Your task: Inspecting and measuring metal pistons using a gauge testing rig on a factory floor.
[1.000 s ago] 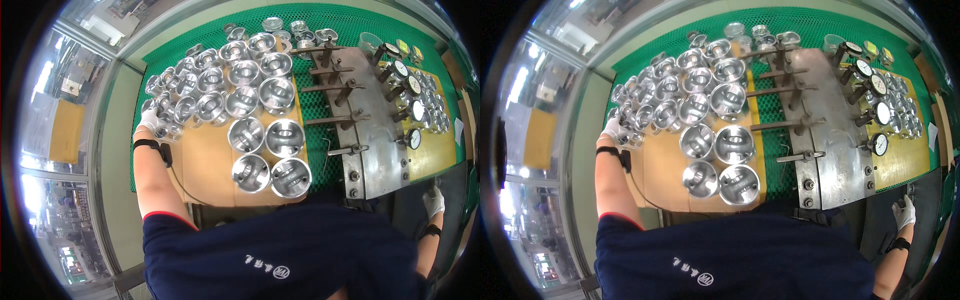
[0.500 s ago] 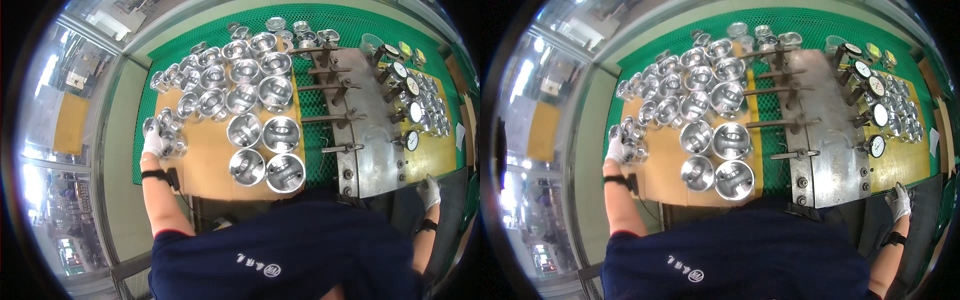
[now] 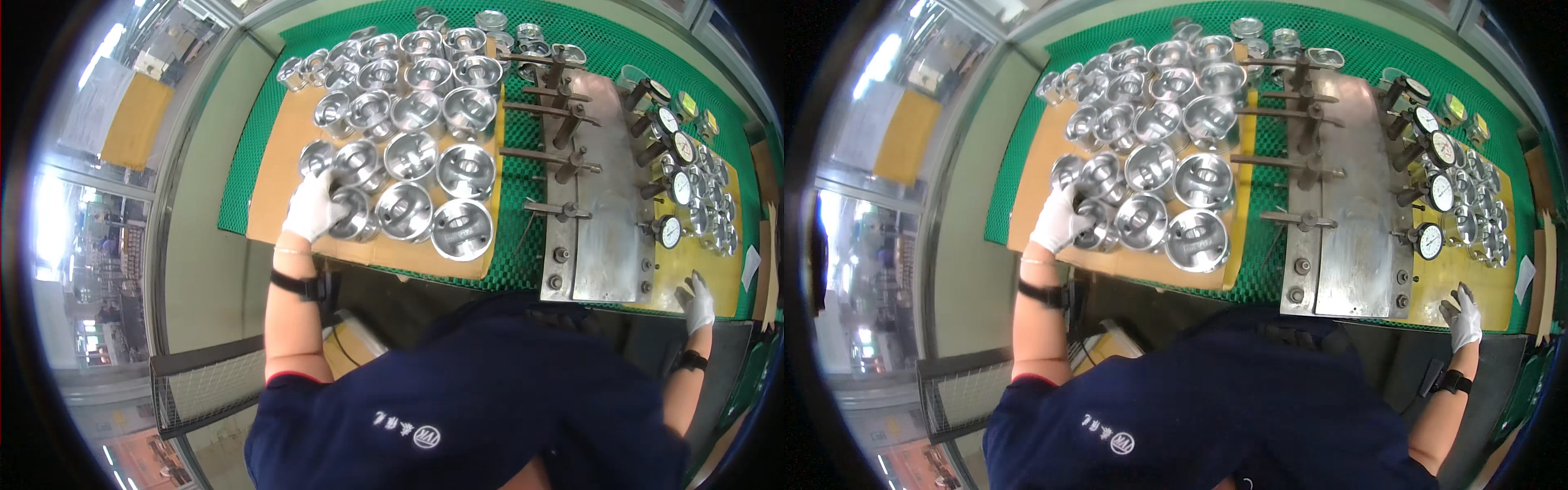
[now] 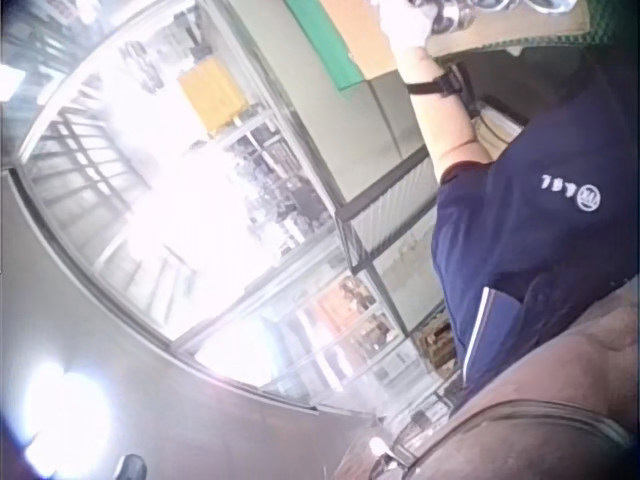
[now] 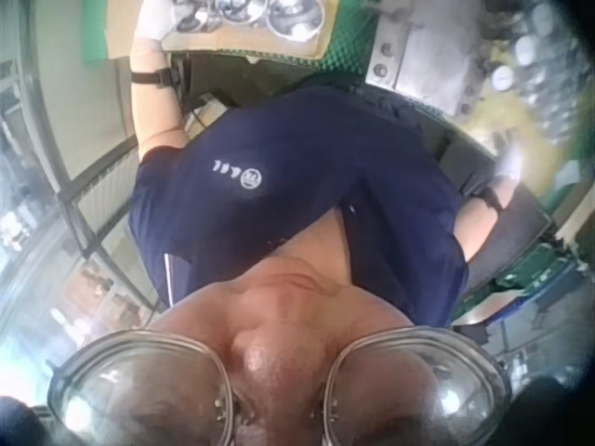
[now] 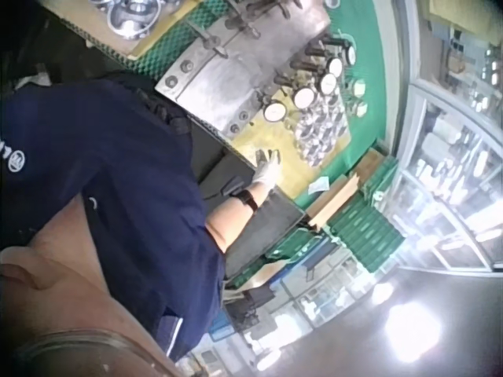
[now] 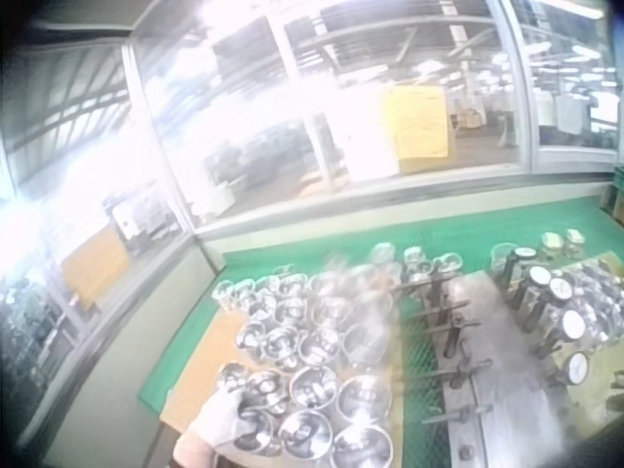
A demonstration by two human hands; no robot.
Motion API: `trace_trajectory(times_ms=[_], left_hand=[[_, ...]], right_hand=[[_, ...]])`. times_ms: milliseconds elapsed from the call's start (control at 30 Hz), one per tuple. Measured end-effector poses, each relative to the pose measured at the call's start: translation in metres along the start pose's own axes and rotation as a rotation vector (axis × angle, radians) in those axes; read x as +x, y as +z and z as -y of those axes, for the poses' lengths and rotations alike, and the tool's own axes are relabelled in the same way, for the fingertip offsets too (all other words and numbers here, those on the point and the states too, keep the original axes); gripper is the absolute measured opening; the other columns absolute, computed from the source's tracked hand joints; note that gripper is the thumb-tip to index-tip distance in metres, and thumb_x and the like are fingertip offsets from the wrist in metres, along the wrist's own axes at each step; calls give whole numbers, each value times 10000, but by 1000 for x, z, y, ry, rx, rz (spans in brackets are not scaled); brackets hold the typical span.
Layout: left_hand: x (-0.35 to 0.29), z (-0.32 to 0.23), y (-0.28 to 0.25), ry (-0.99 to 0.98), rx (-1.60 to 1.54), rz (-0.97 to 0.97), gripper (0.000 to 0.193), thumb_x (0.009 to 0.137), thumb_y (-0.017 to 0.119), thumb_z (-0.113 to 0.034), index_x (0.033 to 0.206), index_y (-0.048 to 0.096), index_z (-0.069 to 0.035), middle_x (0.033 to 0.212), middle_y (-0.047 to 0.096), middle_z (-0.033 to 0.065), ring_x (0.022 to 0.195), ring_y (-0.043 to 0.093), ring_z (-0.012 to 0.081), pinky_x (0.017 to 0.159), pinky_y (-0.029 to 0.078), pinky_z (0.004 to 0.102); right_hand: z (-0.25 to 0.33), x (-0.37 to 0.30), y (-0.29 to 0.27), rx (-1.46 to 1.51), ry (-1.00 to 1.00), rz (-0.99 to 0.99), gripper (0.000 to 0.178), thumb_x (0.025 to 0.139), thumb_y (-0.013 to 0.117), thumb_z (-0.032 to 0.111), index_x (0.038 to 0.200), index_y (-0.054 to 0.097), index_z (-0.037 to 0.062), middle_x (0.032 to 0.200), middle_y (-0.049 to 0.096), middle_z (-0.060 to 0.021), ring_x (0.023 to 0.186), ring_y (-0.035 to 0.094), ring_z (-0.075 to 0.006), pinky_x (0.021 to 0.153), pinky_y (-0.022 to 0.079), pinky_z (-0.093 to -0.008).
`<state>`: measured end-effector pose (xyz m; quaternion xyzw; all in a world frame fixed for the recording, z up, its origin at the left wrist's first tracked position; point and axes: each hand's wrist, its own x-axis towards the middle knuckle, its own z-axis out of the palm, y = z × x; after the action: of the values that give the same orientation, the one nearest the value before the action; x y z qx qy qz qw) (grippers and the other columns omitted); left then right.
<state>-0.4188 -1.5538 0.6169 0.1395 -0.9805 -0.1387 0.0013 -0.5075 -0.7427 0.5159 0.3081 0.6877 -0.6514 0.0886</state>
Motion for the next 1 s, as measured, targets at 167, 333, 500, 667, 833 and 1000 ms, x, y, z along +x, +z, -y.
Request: trace_trajectory(times_ms=[167, 333, 500, 667, 833, 1000], left_hand=[[-16, 32, -2, -232, -831, -231, 618, 816, 781, -140, 1378, 547, -32, 1210, 633, 118, 1004, 626, 165, 853, 545, 296], [-83, 10, -27, -422, -887, -553, 419, 938, 565, -10, 1353, 571, -64, 1203, 612, 106, 1001, 591, 135, 823, 527, 264], [-108, -142, -57, -332, -1289, -535, 493, 938, 605, -57, 1421, 511, -82, 1224, 584, 97, 1030, 603, 147, 724, 548, 278], [-79, -272, -41, -125, -1698, -106, 552, 917, 663, -95, 1438, 483, -75, 1328, 549, 119, 1098, 614, 218, 690, 572, 292], [-61, -321, 5, 206, -1546, 363, 534, 914, 635, 1, 1421, 475, -50, 1201, 563, 37, 1040, 583, 119, 915, 493, 256], [-55, -319, 33, 658, -405, 72, 672, 764, 727, -3, 1389, 482, -15, 1246, 582, 195, 1100, 613, 343, 964, 502, 386]], right_hand=[[27, 4, 12, -38, -114, 47, 507, 1009, 595, 281, 1471, 461, 123, 1383, 517, -122, 982, 634, -245, 864, 545, -357], [79, -58, 77, -175, -462, 149, 426, 1031, 556, 197, 1432, 507, 61, 1365, 559, -108, 1028, 653, -205, 877, 560, -332], [120, -147, 178, -196, -559, 543, 384, 1000, 561, 107, 1356, 540, -34, 1270, 627, -139, 1067, 657, -214, 912, 554, -342], [113, -192, 250, -143, -417, 1125, 768, 857, 753, 117, 1518, 367, 58, 1338, 583, -186, 1112, 655, -235, 943, 550, -352], [98, -176, 256, -16, -534, 957, 1008, 762, 816, 111, 1576, 222, 95, 1336, 570, -153, 1130, 639, -218, 930, 558, -351], [119, -149, 227, -863, -1207, 637, 889, 717, 798, 171, 1492, 376, 63, 1234, 568, -209, 1052, 629, -367, 901, 541, -439]])
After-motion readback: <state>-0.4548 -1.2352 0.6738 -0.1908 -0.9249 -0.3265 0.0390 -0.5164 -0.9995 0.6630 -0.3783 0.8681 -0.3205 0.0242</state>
